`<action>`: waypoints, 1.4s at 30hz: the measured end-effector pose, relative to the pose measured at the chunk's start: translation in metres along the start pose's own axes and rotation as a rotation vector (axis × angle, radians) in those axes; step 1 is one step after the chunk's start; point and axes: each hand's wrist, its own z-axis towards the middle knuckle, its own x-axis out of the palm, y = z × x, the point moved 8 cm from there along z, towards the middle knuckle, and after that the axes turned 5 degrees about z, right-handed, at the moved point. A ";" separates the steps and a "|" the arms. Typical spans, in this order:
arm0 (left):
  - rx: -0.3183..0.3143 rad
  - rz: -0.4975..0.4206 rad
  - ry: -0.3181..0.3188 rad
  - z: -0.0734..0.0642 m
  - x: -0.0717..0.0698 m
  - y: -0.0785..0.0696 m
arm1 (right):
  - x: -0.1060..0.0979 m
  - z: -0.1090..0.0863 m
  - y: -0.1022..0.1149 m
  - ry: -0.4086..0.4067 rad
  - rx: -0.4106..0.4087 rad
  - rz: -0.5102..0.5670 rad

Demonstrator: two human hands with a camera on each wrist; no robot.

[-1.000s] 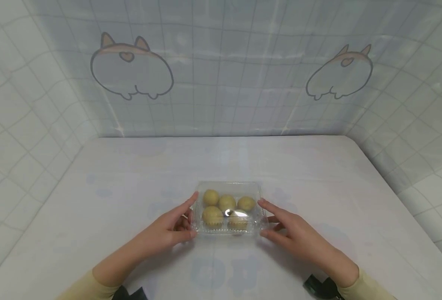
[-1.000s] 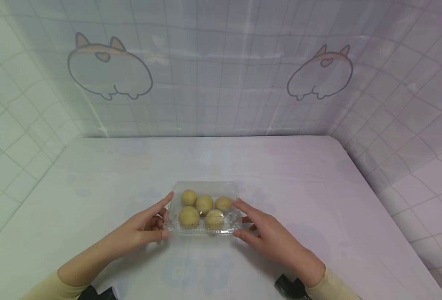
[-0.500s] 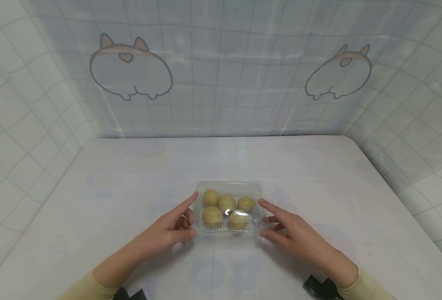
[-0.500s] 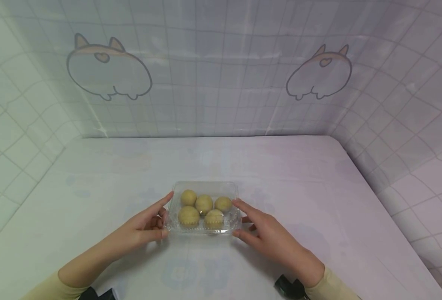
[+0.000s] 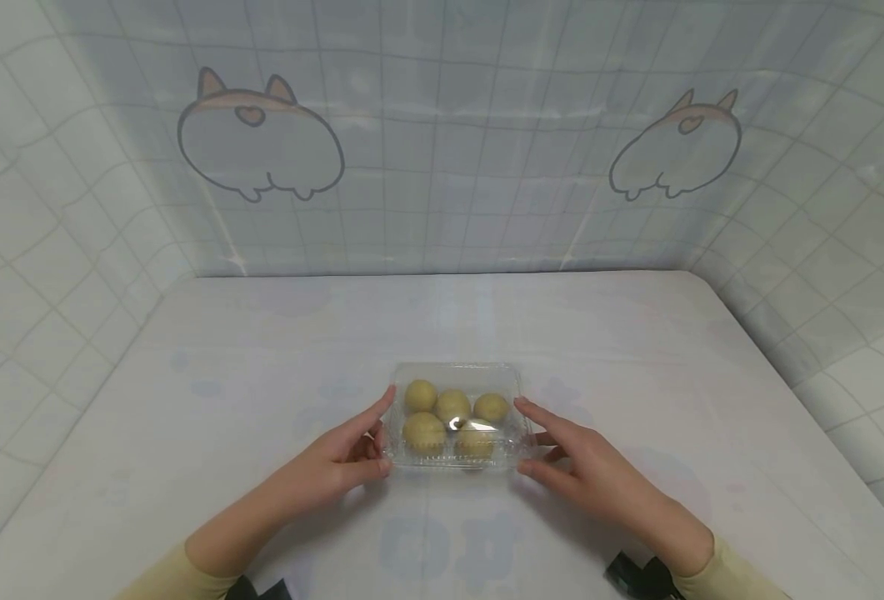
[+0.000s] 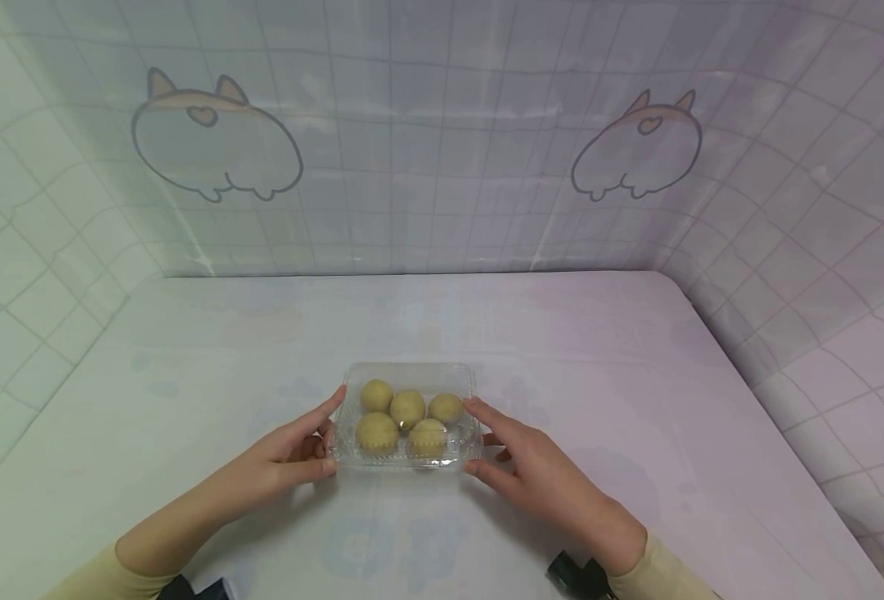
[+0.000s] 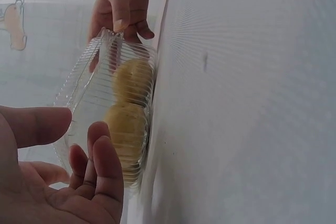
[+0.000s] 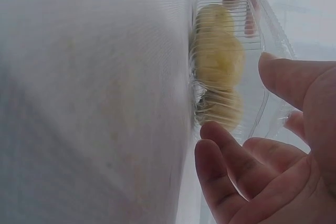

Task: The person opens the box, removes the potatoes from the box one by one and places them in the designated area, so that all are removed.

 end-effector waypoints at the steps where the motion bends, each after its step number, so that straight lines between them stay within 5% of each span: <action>1: 0.004 -0.004 0.004 0.000 0.000 0.000 | 0.000 0.000 0.000 0.000 0.003 -0.002; 14: -0.005 -0.027 0.034 0.000 0.003 -0.003 | -0.001 -0.001 -0.001 -0.009 0.021 -0.010; 24: -0.045 -0.046 -0.016 -0.001 0.000 -0.003 | -0.003 -0.001 0.002 -0.028 -0.033 0.004; 42: -0.016 -0.092 -0.049 0.004 -0.001 0.002 | -0.003 -0.001 0.000 -0.014 0.015 0.000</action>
